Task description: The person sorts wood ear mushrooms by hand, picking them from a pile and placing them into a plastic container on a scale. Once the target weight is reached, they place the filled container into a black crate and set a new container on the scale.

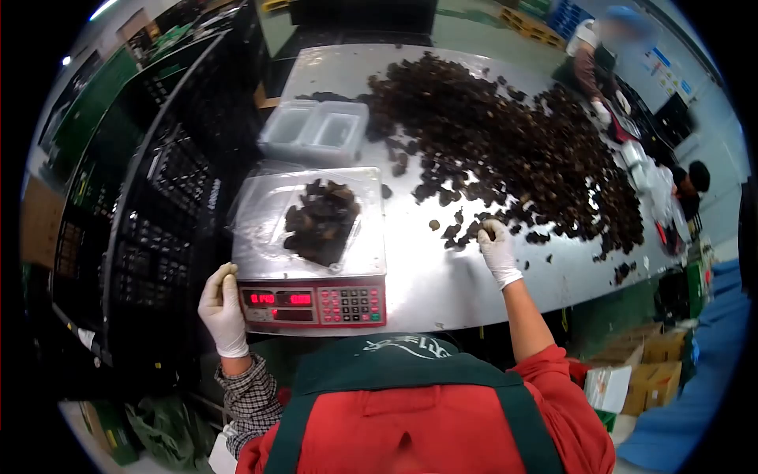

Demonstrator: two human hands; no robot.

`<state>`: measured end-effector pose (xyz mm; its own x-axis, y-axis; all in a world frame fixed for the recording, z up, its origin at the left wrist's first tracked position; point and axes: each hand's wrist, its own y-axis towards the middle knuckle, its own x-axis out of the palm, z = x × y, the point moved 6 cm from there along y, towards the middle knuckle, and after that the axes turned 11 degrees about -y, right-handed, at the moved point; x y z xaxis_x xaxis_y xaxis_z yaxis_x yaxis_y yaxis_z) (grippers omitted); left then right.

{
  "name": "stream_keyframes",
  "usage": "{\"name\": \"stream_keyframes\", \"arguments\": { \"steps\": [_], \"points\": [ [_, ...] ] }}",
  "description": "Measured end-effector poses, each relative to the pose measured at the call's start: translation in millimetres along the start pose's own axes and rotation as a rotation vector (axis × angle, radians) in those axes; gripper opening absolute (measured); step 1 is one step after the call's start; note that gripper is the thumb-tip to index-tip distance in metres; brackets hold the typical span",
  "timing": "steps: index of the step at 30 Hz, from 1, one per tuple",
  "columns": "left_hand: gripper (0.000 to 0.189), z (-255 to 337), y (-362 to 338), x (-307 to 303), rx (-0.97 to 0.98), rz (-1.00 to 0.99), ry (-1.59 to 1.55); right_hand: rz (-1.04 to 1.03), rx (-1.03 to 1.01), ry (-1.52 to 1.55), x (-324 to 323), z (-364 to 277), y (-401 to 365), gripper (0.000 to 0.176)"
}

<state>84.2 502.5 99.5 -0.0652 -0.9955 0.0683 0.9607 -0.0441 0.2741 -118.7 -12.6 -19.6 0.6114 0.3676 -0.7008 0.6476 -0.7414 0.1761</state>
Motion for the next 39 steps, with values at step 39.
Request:
{"name": "stream_keyframes", "arguments": {
  "steps": [39],
  "points": [
    [0.037, -17, 23, -13, -0.278, 0.042, -0.504, -0.247, -0.315, 0.126, 58, -190, 33, 0.018]
  ]
}}
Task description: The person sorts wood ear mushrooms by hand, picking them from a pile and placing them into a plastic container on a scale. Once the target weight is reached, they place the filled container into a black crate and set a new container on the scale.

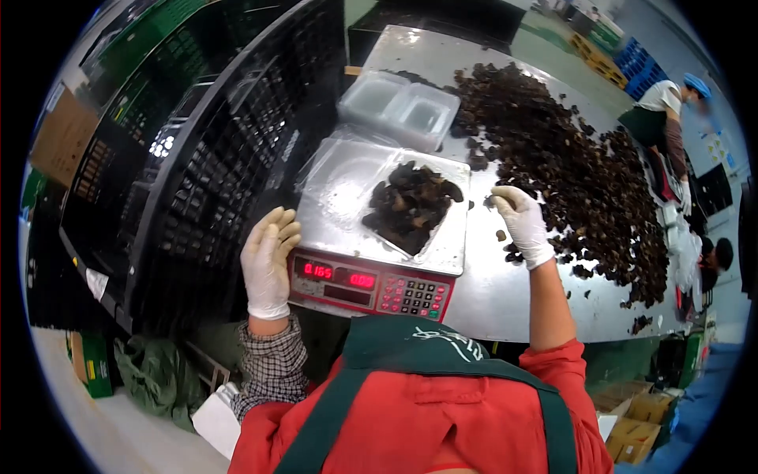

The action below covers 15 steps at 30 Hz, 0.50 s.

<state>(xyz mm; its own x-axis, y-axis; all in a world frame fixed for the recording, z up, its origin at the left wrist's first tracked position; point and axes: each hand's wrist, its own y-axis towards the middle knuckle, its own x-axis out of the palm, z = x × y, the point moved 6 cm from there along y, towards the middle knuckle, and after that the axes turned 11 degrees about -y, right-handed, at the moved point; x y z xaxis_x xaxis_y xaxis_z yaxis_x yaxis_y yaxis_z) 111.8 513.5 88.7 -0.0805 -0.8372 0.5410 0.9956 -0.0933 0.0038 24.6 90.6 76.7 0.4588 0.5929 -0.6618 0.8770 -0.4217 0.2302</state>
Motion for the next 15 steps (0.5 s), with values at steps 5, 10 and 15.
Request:
{"name": "stream_keyframes", "arguments": {
  "steps": [5, 10, 15],
  "points": [
    [0.039, -10, 4, -2, -0.037, -0.032, -0.045, -0.074, 0.223, -0.156, 0, 39, 7, 0.020],
    [0.041, -19, 9, -2, -0.163, -0.005, -0.114, -0.143, 0.181, -0.321, 22, 57, 2, 0.022],
    [0.047, -13, 19, -2, -0.159, -0.077, -0.218, -0.198, 0.028, -0.483, 71, 64, 15, 0.036]
  ]
}}
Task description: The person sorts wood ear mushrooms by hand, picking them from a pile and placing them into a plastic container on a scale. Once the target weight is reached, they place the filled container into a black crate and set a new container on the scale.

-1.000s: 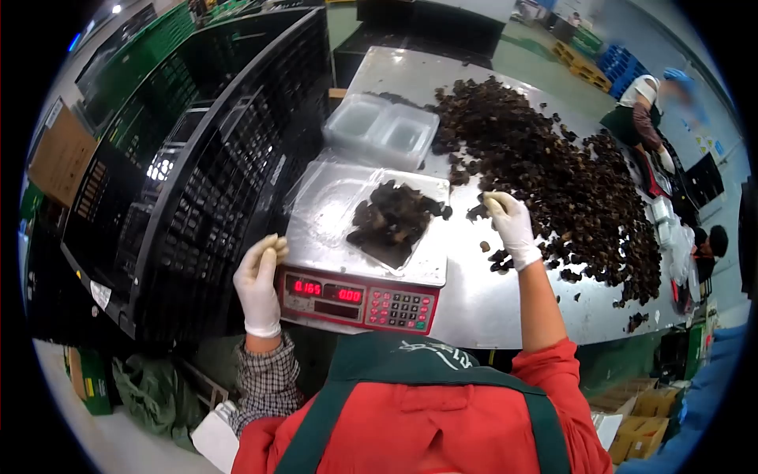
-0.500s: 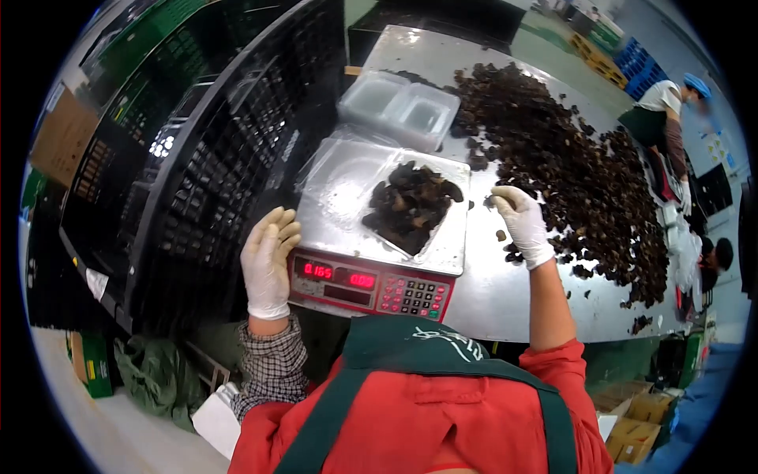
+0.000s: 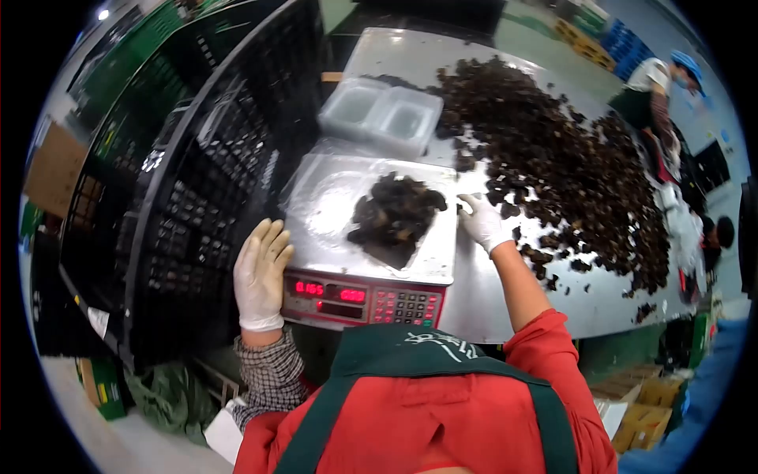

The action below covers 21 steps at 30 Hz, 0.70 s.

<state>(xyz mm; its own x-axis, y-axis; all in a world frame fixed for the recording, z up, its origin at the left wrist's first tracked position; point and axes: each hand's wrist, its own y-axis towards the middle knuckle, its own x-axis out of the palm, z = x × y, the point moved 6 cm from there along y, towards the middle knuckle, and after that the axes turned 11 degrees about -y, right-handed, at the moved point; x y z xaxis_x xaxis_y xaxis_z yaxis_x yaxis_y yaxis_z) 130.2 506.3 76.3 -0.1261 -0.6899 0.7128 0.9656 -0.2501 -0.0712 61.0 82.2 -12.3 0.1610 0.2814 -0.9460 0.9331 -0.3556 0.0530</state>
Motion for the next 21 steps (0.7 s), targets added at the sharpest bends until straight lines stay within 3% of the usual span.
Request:
{"name": "stream_keyframes", "arguments": {
  "steps": [7, 10, 11, 13, 14, 15, 16, 17, 19, 21],
  "points": [
    [0.047, 6, -7, 1, 0.043, 0.094, 0.120, -0.034, -0.003, -0.268, 29, 0, 14, 0.018],
    [0.043, -3, -4, 4, 0.018, 0.110, 0.080, 0.025, 0.139, 0.113, 5, 13, 9, 0.014],
    [0.043, -5, -4, 6, 0.007, 0.105, 0.073, 0.083, 0.119, 0.113, 1, 25, 9, 0.014],
    [0.044, -6, -2, 8, 0.001, 0.087, 0.080, -0.060, 0.385, 0.404, -46, 27, -17, 0.016],
    [0.044, -4, -1, 8, 0.011, 0.084, 0.101, 0.032, 0.291, 0.268, -78, 32, -34, 0.017],
    [0.045, -2, 1, 6, 0.024, 0.083, 0.124, 0.019, 0.242, 0.375, -85, 62, -50, 0.016],
    [0.045, 0, 2, 2, 0.022, 0.073, 0.124, -0.091, 0.388, 0.259, -113, 75, -79, 0.018],
    [0.046, 2, 4, -2, 0.020, 0.065, 0.126, -0.053, 0.303, 0.183, -134, 99, -106, 0.023],
    [0.047, 2, 6, -2, 0.004, 0.110, 0.182, -0.325, 0.468, -0.062, -168, 138, -162, 0.027],
    [0.047, 0, 11, 3, 0.003, 0.086, 0.213, -0.503, 0.603, -0.512, -176, 201, -216, 0.027]
  ]
}}
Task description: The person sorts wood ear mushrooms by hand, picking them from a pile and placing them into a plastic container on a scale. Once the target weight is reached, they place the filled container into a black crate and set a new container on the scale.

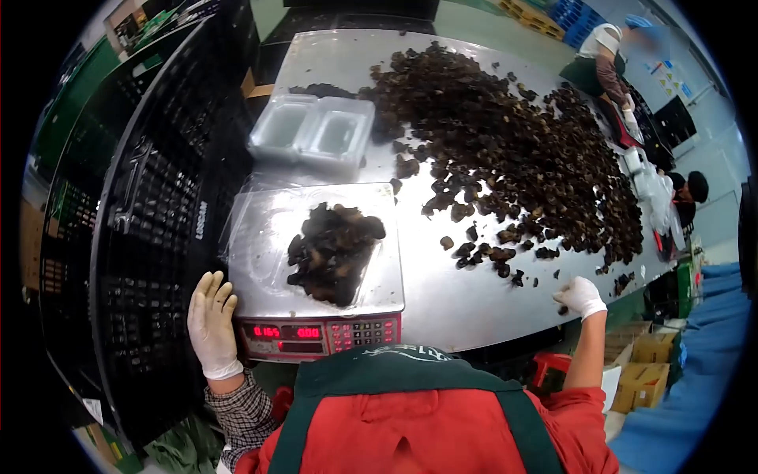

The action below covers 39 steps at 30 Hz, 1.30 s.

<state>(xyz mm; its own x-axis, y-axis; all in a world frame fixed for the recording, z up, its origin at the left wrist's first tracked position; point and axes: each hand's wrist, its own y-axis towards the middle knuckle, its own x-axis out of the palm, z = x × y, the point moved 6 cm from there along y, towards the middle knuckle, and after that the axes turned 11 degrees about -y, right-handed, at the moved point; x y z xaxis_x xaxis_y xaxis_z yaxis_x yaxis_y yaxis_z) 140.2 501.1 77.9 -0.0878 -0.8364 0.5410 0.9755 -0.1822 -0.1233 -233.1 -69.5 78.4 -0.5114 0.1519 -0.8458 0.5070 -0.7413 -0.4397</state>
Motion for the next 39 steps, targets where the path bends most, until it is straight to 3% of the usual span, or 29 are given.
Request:
{"name": "stream_keyframes", "arguments": {
  "steps": [1, 3, 4, 5, 7, 9, 12, 14, 18, 22, 23, 24, 28, 29, 30, 32, 36, 39],
  "points": [
    [0.047, -1, 2, 6, -0.003, 0.002, 0.004, 0.131, -0.025, -0.066, -18, -12, -10, 0.024],
    [0.047, -6, 5, 14, -0.021, -0.009, 0.014, 0.172, -0.167, 0.343, -55, -60, -9, 0.023],
    [0.047, -6, 6, 17, -0.028, -0.014, 0.025, 0.347, -0.225, 0.417, -32, -71, 20, 0.024],
    [0.048, -6, 5, 22, -0.028, -0.012, 0.042, 0.486, -0.409, 0.495, -48, -114, 29, 0.028],
    [0.049, -4, -1, 28, -0.016, -0.012, 0.055, 0.563, -0.476, 0.571, -52, -190, 58, 0.030],
    [0.050, 0, -7, 29, 0.006, -0.012, 0.076, 0.738, -0.571, 0.451, -68, -252, 82, 0.034],
    [0.050, 3, -17, 18, 0.016, 0.017, 0.064, 0.543, -0.600, 0.230, -61, -299, 126, 0.029],
    [0.049, 0, -20, 10, 0.010, 0.055, 0.051, 0.554, -0.609, 0.308, -60, -302, 143, 0.021],
    [0.046, -12, -22, 12, -0.037, 0.046, 0.048, 0.505, -0.559, 0.945, -93, -281, 141, 0.018],
    [0.047, -21, -19, 23, -0.057, 0.018, 0.047, 0.279, -0.863, 1.257, -168, -305, 41, 0.018],
    [0.047, -21, -19, 24, -0.058, 0.017, 0.032, 0.174, -0.910, 1.261, -183, -316, 12, 0.018],
    [0.048, -22, -20, 27, -0.057, -0.006, 0.005, 0.312, -1.073, 1.209, -192, -328, -6, 0.019],
    [0.049, -21, -24, 26, -0.055, -0.002, -0.008, 0.636, -1.289, 0.875, -202, -375, -57, 0.023],
    [0.048, -22, -25, 24, -0.057, -0.002, -0.026, 0.605, -1.287, 0.790, -197, -385, -63, 0.028],
    [0.047, -24, -25, 22, -0.060, -0.003, -0.044, 0.673, -1.297, 0.587, -193, -396, -67, 0.030],
    [0.048, -24, -26, 19, -0.068, -0.013, -0.043, 0.776, -1.308, 0.461, -187, -397, -70, 0.031],
    [0.050, -30, -27, 6, -0.125, -0.023, -0.122, 0.742, -1.134, 0.832, -212, -348, -54, 0.024],
    [0.050, -30, -24, 2, -0.147, -0.032, -0.221, 0.598, -0.940, 0.822, -208, -320, -37, 0.019]
  ]
}}
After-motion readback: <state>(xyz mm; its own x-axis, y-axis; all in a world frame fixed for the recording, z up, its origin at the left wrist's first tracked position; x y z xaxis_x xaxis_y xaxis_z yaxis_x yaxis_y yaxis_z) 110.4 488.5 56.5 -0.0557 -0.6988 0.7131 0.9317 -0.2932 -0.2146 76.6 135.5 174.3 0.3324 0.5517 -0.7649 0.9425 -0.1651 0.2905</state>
